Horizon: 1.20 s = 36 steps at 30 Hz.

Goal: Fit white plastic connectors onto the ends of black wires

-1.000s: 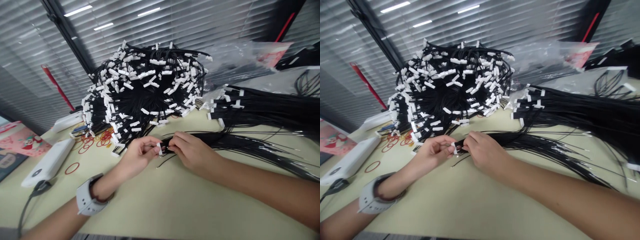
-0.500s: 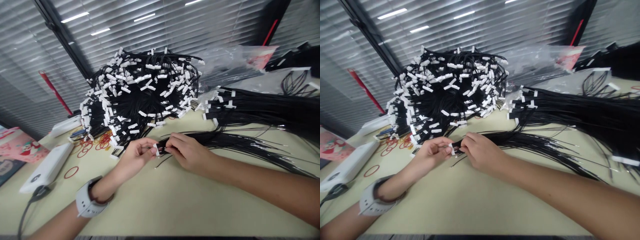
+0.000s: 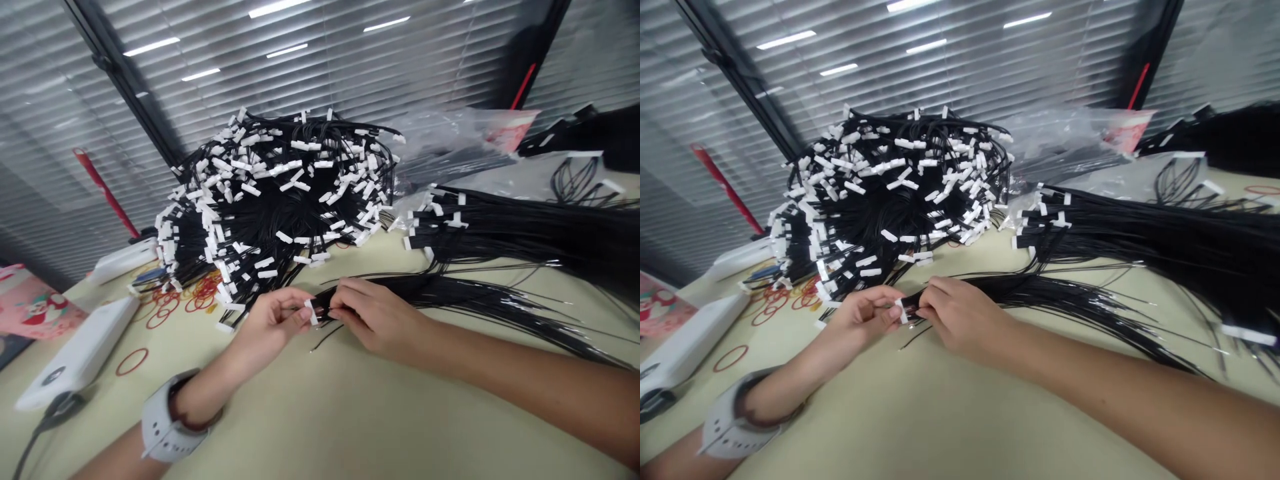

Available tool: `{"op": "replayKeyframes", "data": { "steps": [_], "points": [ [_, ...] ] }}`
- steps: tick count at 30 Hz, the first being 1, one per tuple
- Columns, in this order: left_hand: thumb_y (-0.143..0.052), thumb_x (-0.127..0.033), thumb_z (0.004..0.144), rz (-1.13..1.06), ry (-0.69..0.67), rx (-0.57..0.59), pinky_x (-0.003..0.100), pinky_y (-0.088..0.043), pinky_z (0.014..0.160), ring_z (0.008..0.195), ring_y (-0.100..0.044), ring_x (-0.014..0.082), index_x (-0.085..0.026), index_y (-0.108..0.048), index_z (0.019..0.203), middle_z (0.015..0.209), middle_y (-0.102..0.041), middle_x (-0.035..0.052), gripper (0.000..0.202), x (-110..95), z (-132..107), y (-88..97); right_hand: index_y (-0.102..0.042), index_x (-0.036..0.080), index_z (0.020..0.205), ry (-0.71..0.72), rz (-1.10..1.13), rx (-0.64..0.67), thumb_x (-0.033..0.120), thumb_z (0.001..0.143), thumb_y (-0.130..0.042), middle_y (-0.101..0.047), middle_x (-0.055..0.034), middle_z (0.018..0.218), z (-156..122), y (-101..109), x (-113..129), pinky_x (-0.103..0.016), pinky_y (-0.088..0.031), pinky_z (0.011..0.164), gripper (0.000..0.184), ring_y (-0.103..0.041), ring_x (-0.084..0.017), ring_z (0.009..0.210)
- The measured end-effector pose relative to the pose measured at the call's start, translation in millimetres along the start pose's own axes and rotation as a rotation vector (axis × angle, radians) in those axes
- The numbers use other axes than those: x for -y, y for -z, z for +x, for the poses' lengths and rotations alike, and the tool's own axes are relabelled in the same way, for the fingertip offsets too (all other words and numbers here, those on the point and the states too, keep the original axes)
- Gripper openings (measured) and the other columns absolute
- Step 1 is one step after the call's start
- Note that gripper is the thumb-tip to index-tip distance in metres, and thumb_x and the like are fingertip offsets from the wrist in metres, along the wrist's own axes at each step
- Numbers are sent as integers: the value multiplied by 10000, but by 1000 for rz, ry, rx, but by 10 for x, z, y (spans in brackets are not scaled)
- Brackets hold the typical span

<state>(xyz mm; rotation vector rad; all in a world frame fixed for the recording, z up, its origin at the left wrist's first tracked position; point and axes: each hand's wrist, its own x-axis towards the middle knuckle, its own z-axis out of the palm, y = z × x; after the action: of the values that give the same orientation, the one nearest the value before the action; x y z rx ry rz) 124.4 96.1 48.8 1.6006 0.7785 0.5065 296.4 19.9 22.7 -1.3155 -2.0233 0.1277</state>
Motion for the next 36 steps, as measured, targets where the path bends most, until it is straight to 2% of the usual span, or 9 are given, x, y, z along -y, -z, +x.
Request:
{"op": "replayKeyframes", "data": {
  "steps": [9, 11, 16, 19, 24, 27, 36],
  "points": [
    [-688, -205, 699, -33, 21, 84, 188, -436, 566, 572, -517, 74, -140, -605, 764, 702, -611, 0, 124, -12, -13, 1, -536, 135, 758, 70, -56, 4, 145, 869, -412, -504, -37, 728, 15, -55, 7, -254, -389, 583, 167, -473, -133, 654],
    [-689, -217, 704, -76, 15, 85, 190, -439, 567, 577, -527, 78, -142, -614, 778, 691, -617, 1, 130, -13, -6, 10, -539, 137, 757, 93, -51, -44, 145, 872, -408, -507, -38, 724, 20, -43, 23, -251, -394, 575, 175, -473, -132, 648],
    [-707, -230, 695, -186, -1, 15, 179, -447, 580, 587, -547, 70, -145, -623, 819, 691, -621, -9, 173, -12, 28, 48, -588, 150, 827, 140, -92, -263, 203, 902, -409, -548, -50, 738, 25, -14, 48, -270, -422, 615, 201, -494, -143, 686],
    [-710, -221, 690, -181, -15, 5, 175, -448, 590, 595, -552, 64, -137, -625, 812, 709, -626, -4, 170, -21, 35, 74, -601, 163, 903, 121, -120, -310, 221, 884, -467, -574, -38, 742, 7, -12, 28, -268, -436, 628, 147, -514, -140, 694],
    [-692, -223, 710, -127, -39, 30, 180, -449, 613, 612, -554, 62, -142, -629, 833, 736, -638, 2, 161, -26, 17, 88, -628, 145, 793, 161, -163, -245, 203, 879, -469, -566, -36, 700, -3, -25, 14, -257, -431, 599, 189, -514, -132, 656],
    [-685, -232, 717, -91, -47, 53, 186, -443, 619, 611, -546, 62, -144, -626, 828, 733, -630, -3, 154, -22, 8, 78, -633, 130, 787, 196, -196, -207, 181, 892, -427, -582, -51, 719, 3, -30, 38, -257, -432, 601, 237, -521, -136, 667],
    [-679, -239, 719, -54, -43, 68, 190, -431, 602, 602, -539, 67, -131, -608, 847, 727, -620, 1, 181, -36, 9, 86, -635, 126, 768, 172, -195, -207, 186, 873, -469, -571, -36, 703, 1, -7, 38, -242, -419, 601, 205, -513, -125, 656]
  ]
}}
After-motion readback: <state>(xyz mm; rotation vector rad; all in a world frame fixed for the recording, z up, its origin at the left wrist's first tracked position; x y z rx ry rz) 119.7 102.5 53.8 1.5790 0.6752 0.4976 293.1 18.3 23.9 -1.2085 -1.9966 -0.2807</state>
